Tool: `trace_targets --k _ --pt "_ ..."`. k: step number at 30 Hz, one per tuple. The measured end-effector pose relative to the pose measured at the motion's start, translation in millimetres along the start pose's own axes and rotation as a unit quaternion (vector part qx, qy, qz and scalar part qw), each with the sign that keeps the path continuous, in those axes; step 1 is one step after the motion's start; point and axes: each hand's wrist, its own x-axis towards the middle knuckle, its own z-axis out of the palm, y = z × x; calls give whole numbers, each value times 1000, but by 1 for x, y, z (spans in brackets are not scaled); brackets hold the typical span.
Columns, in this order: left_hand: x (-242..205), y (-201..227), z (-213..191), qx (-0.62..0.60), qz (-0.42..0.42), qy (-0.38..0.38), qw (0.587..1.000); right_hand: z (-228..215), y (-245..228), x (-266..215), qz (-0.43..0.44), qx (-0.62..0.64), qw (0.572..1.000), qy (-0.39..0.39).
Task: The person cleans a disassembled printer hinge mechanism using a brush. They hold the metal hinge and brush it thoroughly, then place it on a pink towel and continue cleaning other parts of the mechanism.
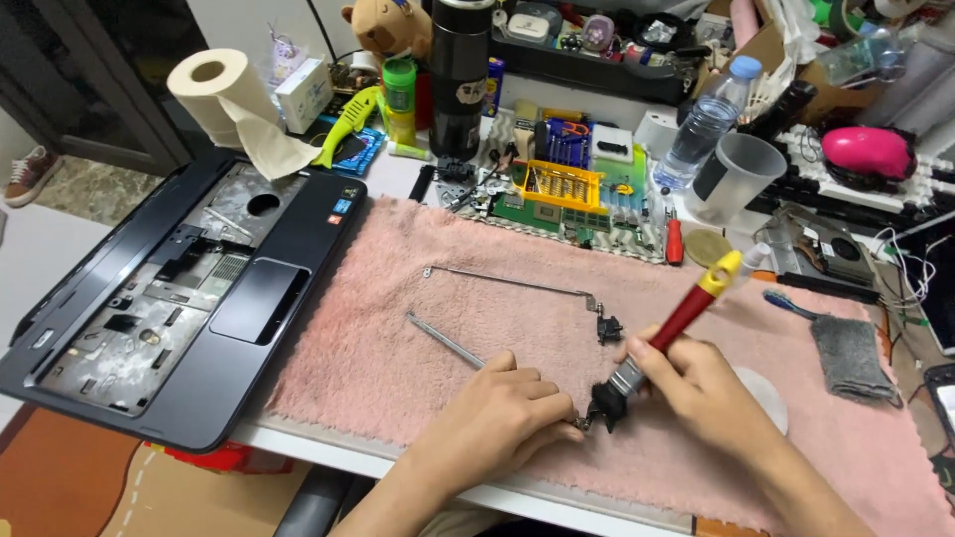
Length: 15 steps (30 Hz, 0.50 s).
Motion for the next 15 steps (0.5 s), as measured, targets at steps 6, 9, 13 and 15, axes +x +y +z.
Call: trace_targets --k 6,9,13,15 --pt "-1 -1 2 3 8 15 1000 0 -30 -4 18 -31 999 -12" --pt "-4 0 0 2 9 13 1000 4 -30 7 63 -83 994 15" --pt "-2 2 -2 37 16 -5 999 5 -33 -6 24 -80 996 34" --pt "-3 -1 0 23 24 -3 999 6 -22 -5 -34 -25 999 -6"
